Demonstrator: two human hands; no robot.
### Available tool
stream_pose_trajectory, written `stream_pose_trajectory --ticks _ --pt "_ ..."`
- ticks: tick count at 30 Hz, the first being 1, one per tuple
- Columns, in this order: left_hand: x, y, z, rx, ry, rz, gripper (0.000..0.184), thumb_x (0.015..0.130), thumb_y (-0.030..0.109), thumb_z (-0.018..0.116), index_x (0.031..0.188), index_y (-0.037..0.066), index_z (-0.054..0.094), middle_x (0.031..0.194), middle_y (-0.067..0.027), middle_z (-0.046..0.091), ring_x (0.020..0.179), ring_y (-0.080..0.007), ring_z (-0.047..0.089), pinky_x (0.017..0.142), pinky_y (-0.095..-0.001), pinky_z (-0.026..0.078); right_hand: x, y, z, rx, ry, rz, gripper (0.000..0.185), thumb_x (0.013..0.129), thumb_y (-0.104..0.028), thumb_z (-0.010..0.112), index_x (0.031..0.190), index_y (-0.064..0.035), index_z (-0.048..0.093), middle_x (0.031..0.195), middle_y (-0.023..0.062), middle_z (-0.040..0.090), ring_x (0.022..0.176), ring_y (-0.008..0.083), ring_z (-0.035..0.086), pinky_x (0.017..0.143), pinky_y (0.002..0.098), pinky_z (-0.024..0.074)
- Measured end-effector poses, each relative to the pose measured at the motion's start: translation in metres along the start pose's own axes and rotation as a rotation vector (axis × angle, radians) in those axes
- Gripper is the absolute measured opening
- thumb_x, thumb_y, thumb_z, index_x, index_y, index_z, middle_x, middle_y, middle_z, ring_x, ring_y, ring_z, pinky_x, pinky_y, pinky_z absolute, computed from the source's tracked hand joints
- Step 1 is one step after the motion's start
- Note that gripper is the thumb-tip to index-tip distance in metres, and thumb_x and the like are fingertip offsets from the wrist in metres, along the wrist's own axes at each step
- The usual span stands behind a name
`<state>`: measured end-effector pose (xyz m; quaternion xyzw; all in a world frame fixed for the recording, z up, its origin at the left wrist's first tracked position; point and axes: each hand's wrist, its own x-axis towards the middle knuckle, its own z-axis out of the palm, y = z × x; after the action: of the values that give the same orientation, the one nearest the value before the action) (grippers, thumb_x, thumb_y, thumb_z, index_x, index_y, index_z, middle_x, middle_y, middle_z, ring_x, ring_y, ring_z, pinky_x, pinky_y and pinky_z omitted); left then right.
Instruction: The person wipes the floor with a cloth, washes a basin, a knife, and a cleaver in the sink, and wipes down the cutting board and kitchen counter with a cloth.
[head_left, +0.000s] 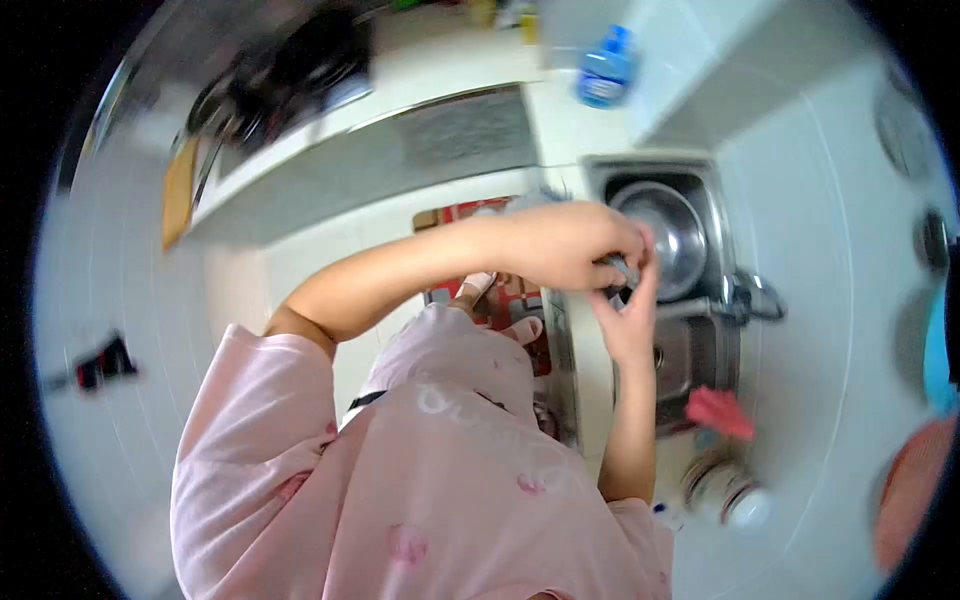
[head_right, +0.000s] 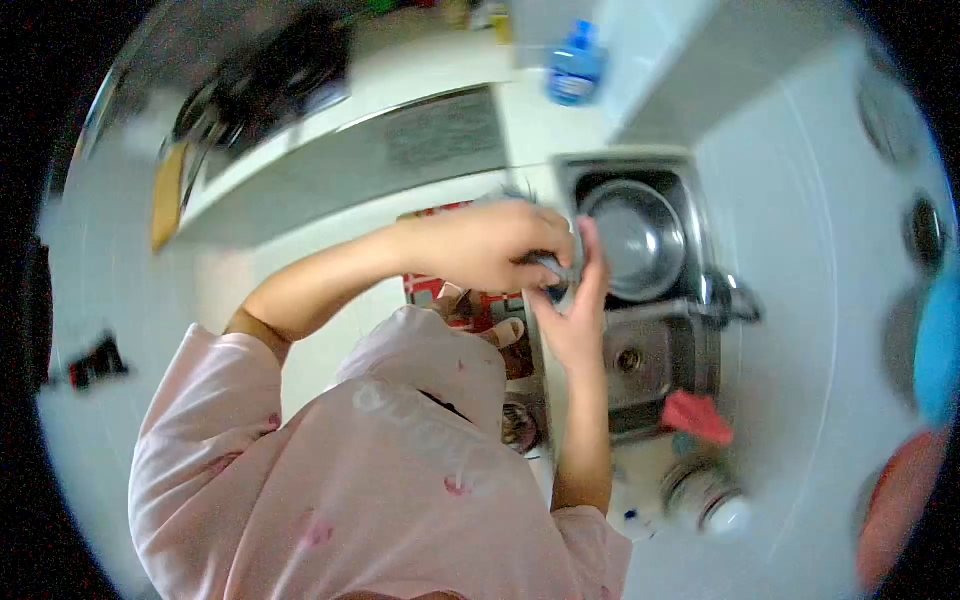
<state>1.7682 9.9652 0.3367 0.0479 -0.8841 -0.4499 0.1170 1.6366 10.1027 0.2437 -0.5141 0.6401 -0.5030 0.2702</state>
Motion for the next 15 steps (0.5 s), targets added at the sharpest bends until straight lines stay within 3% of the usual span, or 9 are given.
stream_pose_trajectory --ticks 1,3,5,8,15 --pt "-0.025 -0.004 0.002 -0.013 0.067 -0.052 0.019 0.079 0.011 0.063 0.091 -0.003 0.059 0.089 -0.0181 0.061 0.086 -0.0359 0.058 0.077 -0.0426 0.046 -0.003 0.020 0.025 0.092 -0.155 0.085 0.071 0.071 -0.004 0.073 0.133 -0.0032 0.038 0.141 0.0181 0.036 0.124 0.0286 0.042 0.099 0.0414 0.0368" --pt "-0.082 -0.002 0.001 0.052 0.155 -0.231 0.017 0.078 0.011 0.063 0.088 -0.003 0.060 0.087 -0.0175 0.060 0.087 -0.0355 0.058 0.078 -0.0427 0.046 -0.003 0.001 0.068 0.162 -0.417 0.303 0.036 0.076 -0.007 0.071 0.107 0.0026 0.055 0.103 0.0130 0.060 0.097 0.0230 0.059 0.087 0.0342 0.0446" --pt "-0.142 -0.001 0.006 0.072 0.288 -0.353 0.017 0.077 0.011 0.064 0.088 -0.002 0.061 0.086 -0.0170 0.060 0.088 -0.0353 0.059 0.078 -0.0422 0.046 -0.015 -0.003 0.106 0.013 -0.528 0.370 0.024 0.078 -0.007 0.068 0.097 0.0038 0.057 0.089 0.0102 0.060 0.088 0.0209 0.060 0.083 0.0321 0.0457" --pt "-0.227 0.005 0.019 0.059 0.502 -0.464 0.017 0.076 0.010 0.065 0.088 -0.001 0.061 0.085 -0.0166 0.060 0.087 -0.0354 0.059 0.077 -0.0425 0.046 -0.039 0.003 0.152 0.048 -0.637 0.092 0.019 0.078 -0.005 0.064 0.094 0.0024 0.058 0.089 0.0103 0.059 0.083 0.0198 0.058 0.077 0.0316 0.0463" --pt "-0.463 0.050 0.048 0.016 0.762 -0.779 0.018 0.073 0.012 0.063 0.086 0.001 0.062 0.087 -0.0167 0.063 0.087 -0.0345 0.061 0.074 -0.0437 0.047 -0.101 -0.094 0.295 -0.163 -0.962 -0.140 0.022 0.069 -0.001 0.056 0.091 0.0010 0.057 0.086 0.0108 0.056 0.077 0.0226 0.056 0.073 0.0307 0.0455"
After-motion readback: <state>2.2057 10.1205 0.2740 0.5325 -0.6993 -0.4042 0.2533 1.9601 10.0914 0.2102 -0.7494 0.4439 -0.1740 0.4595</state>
